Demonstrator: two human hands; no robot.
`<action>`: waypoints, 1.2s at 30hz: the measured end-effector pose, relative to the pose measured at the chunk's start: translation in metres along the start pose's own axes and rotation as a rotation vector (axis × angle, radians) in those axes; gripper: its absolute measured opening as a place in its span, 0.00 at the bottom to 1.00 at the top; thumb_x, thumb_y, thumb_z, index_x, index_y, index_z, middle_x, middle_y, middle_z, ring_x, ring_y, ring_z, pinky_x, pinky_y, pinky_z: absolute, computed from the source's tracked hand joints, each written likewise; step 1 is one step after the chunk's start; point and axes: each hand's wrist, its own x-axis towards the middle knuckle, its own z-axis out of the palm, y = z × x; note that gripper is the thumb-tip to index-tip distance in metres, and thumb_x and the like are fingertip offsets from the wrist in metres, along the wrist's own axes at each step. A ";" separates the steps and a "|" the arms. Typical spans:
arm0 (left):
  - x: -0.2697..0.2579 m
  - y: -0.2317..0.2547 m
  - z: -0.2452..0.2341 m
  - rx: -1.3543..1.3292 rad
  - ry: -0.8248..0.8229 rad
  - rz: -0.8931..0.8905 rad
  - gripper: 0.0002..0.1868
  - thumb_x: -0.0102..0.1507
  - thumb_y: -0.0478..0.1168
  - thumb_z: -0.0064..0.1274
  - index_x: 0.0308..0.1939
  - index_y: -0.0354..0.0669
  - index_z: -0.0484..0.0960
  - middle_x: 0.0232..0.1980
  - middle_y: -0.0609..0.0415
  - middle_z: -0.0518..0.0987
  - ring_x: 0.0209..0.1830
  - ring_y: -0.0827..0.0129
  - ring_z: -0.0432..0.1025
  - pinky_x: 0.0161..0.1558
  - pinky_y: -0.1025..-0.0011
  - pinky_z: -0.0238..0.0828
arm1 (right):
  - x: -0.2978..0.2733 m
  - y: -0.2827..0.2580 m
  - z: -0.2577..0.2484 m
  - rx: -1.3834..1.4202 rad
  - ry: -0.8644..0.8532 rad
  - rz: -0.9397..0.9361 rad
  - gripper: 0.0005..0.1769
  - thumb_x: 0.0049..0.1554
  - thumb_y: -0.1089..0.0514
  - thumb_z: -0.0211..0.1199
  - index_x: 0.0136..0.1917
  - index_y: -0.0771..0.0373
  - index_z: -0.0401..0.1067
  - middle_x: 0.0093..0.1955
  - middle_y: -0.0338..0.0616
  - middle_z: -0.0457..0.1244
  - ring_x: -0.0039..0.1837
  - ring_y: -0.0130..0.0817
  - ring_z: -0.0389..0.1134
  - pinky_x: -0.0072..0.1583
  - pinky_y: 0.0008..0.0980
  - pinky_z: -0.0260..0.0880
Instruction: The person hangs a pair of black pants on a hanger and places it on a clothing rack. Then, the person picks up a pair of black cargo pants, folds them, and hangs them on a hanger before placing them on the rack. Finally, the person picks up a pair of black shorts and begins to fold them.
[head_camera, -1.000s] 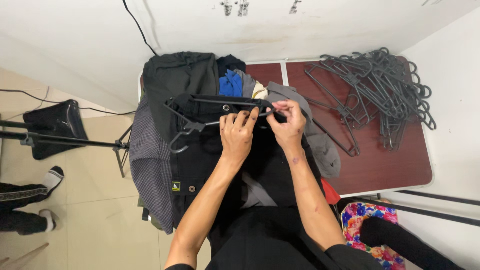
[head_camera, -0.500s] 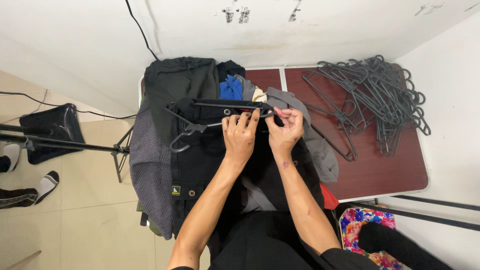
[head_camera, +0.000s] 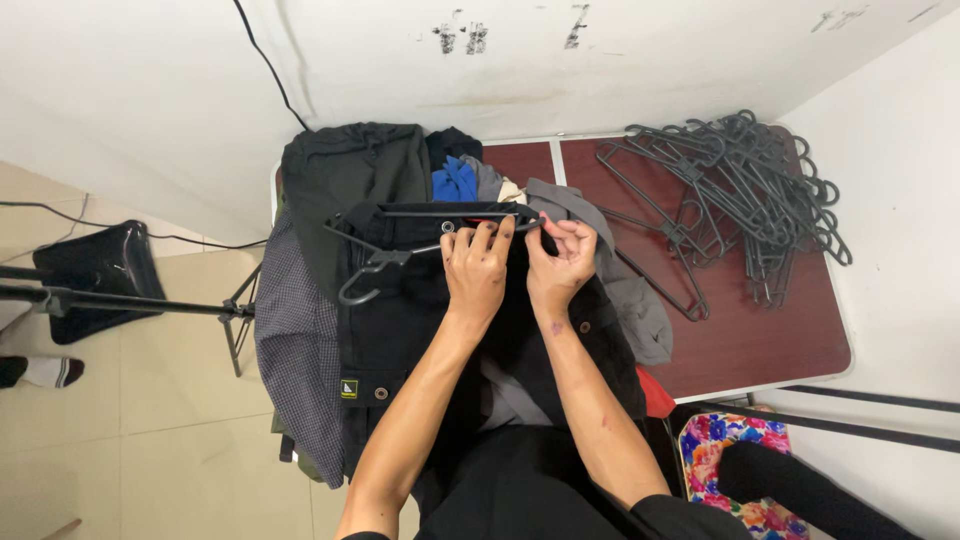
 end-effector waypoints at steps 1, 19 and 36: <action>0.001 0.000 0.001 0.003 -0.011 -0.004 0.20 0.61 0.32 0.54 0.57 0.45 0.83 0.43 0.57 0.78 0.40 0.64 0.70 0.47 0.61 0.62 | -0.001 0.002 0.000 -0.008 0.013 0.002 0.23 0.54 0.77 0.70 0.56 0.67 0.60 0.52 0.51 0.70 0.59 0.36 0.74 0.65 0.34 0.74; 0.008 -0.006 -0.007 -0.056 -0.214 0.068 0.27 0.61 0.30 0.52 0.66 0.35 0.72 0.49 0.47 0.80 0.53 0.56 0.74 0.58 0.55 0.68 | 0.034 -0.093 -0.013 -0.558 -0.407 -0.525 0.48 0.46 0.68 0.75 0.73 0.69 0.53 0.64 0.56 0.64 0.68 0.57 0.64 0.72 0.45 0.60; -0.154 0.000 -0.096 -0.168 0.157 -0.264 0.25 0.57 0.28 0.59 0.57 0.32 0.69 0.64 0.38 0.63 0.66 0.46 0.62 0.66 0.54 0.63 | 0.024 -0.134 -0.040 -0.463 -0.398 -0.371 0.24 0.53 0.60 0.77 0.60 0.59 0.71 0.31 0.36 0.59 0.36 0.32 0.63 0.44 0.34 0.64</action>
